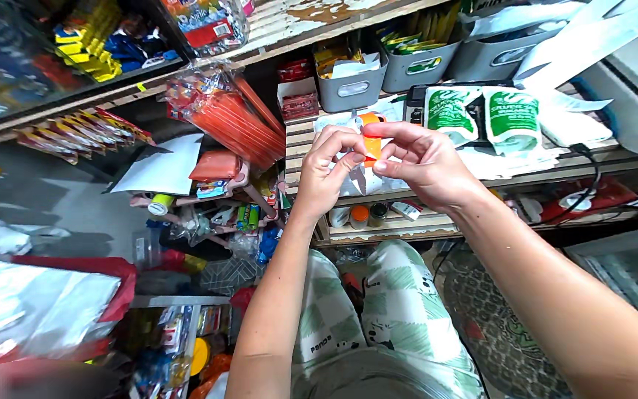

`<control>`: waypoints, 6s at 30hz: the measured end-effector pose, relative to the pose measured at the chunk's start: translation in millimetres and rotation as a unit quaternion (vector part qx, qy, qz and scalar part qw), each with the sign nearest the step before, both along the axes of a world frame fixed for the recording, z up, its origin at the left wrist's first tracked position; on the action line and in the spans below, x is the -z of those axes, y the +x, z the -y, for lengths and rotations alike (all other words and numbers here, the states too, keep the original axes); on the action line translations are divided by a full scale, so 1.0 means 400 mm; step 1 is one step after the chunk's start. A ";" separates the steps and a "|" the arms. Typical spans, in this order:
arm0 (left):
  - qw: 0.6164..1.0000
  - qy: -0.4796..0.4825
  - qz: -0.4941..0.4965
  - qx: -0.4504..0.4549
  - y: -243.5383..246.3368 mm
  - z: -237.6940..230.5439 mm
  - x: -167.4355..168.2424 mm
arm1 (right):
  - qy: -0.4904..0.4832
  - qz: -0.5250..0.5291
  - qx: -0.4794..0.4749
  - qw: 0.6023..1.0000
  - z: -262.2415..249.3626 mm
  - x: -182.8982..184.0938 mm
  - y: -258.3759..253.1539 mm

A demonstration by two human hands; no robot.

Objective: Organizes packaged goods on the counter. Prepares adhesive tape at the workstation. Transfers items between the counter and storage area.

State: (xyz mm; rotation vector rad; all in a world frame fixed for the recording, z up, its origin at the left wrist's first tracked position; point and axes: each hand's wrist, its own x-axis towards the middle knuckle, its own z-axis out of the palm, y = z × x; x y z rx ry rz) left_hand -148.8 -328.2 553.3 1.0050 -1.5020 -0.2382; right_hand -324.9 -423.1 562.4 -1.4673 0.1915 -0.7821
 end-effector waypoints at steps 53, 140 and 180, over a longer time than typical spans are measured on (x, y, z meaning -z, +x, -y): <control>0.918 0.309 0.130 -0.213 0.131 0.291 -0.005 | 0.159 -0.067 0.016 0.985 0.073 0.072 -0.101; 0.947 0.262 0.077 -0.169 0.016 0.154 0.063 | -0.068 -0.135 0.108 0.983 0.155 0.133 0.014; 0.906 0.391 0.028 -0.161 -0.184 0.592 -0.033 | 0.023 -0.173 0.137 0.975 0.151 0.164 0.016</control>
